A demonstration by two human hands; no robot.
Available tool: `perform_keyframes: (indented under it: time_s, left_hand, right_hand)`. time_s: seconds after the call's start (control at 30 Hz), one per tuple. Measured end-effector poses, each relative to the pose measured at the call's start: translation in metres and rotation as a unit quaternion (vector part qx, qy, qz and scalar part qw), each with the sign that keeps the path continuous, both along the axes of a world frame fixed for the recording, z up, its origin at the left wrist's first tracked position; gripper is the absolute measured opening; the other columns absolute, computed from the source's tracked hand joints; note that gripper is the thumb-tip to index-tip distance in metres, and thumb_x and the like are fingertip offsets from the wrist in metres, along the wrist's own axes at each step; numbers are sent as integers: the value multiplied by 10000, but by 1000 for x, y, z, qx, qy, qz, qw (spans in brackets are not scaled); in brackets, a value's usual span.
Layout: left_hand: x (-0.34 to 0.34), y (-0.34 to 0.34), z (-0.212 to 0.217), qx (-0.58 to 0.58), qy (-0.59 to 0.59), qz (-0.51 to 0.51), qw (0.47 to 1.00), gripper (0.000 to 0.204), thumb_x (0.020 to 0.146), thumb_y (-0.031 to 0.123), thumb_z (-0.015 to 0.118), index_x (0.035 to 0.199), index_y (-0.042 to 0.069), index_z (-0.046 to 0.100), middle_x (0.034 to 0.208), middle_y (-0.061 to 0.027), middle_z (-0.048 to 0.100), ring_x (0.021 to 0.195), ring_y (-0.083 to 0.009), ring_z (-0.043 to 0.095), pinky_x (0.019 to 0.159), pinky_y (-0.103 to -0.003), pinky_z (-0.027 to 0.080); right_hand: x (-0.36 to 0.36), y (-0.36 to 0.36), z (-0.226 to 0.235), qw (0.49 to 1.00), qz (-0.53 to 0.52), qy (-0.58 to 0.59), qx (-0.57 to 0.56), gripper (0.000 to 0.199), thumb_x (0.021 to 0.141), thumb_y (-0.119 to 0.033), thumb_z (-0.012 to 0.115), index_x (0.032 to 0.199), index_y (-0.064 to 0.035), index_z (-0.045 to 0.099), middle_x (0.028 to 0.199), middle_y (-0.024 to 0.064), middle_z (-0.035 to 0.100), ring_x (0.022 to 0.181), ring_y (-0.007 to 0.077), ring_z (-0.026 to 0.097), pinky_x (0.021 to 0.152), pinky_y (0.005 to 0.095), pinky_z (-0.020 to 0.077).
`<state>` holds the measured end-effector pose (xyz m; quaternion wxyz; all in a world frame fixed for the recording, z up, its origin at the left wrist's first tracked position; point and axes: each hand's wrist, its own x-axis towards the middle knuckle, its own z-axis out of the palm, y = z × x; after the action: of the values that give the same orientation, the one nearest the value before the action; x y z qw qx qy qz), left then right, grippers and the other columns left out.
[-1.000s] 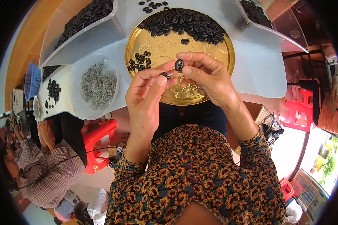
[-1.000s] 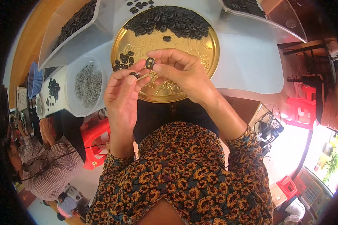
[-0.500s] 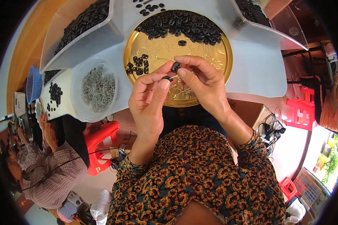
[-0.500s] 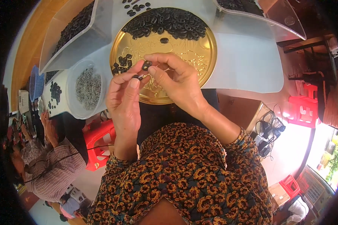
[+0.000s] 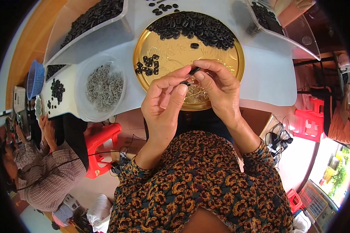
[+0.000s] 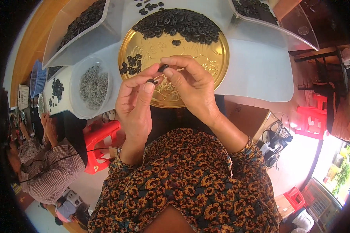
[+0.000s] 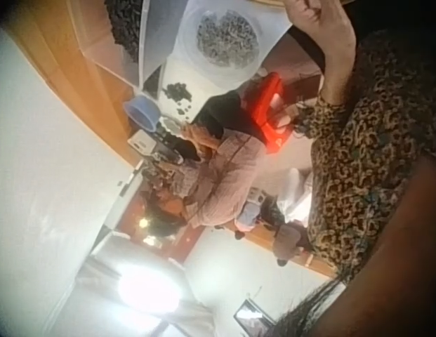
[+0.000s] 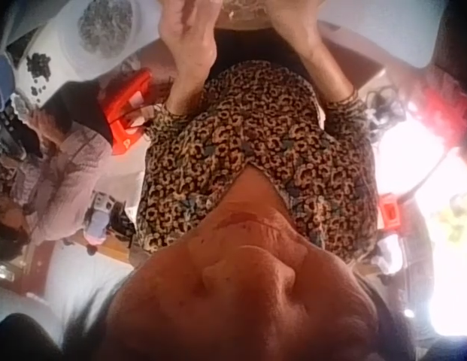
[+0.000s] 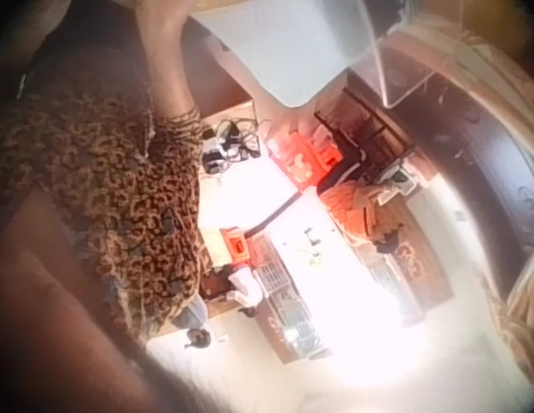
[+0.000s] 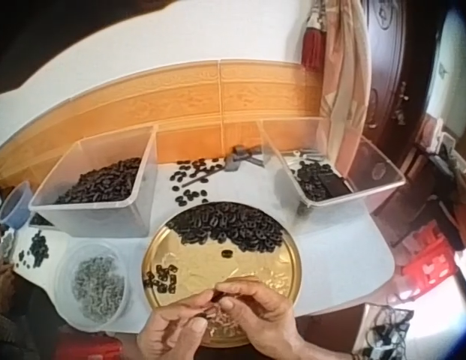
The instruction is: The person picks up plastic cord lock pieces from a round tray and assembles them together by hand.
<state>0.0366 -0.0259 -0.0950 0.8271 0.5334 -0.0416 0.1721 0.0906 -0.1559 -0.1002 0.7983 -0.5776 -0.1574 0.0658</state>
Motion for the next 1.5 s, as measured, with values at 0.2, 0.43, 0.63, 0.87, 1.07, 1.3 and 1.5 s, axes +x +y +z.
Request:
perform_keyframes:
  time_s: [0.2,0.43,0.63,0.87,1.07,1.3,1.5]
  left_hand:
    - [2,6,0,-52,65,-17,996,157,927,32,555,1079,-9,551,1087,-152,625,974,-220,620,864,-352,514]
    - [2,4,-3,-60,104,2,993,141,922,55,599,1046,-2,562,895,-37,603,792,-93,589,738,-232,489]
    - [3,3,-5,-72,119,-8,990,132,922,42,591,1041,-9,561,897,-50,609,778,-99,597,722,-241,509]
    - [4,3,-5,-85,123,-6,989,129,921,36,585,1037,-15,561,895,-62,616,765,-105,605,719,-245,519]
    - [4,6,-9,-69,124,-10,990,124,919,38,589,1027,-17,561,874,-64,621,753,-105,604,707,-241,517]
    - [4,6,-7,-64,140,-9,988,119,916,65,592,1015,2,571,871,-63,639,757,-117,600,706,-260,494]
    - [5,7,-9,-65,131,-13,989,114,916,67,593,1009,3,575,869,-59,638,753,-114,598,699,-253,488]
  right_hand:
    - [4,-8,9,1000,18,-18,-17,239,922,-11,578,1160,-14,602,1085,39,558,952,93,563,820,224,481]
    - [-1,-7,10,999,31,-16,-40,263,912,-15,598,1174,-4,574,1047,32,571,954,93,557,841,225,473]
    - [-2,-3,9,999,14,6,-30,208,905,10,598,1111,21,572,1069,47,583,958,101,564,839,233,469]
    - [2,-3,6,995,-1,-65,-74,201,908,-30,607,1105,11,600,1045,59,591,905,113,582,782,271,540]
    - [4,-4,8,993,6,-65,-97,187,911,-33,602,1093,9,614,1040,61,593,887,113,588,761,257,529]
    - [2,-3,15,995,-1,31,-91,194,910,-63,614,1093,2,619,1005,52,622,816,111,599,733,246,520]
    - [3,-3,9,994,7,-27,-106,186,915,-49,598,1092,5,618,1047,57,608,857,105,589,748,250,525]
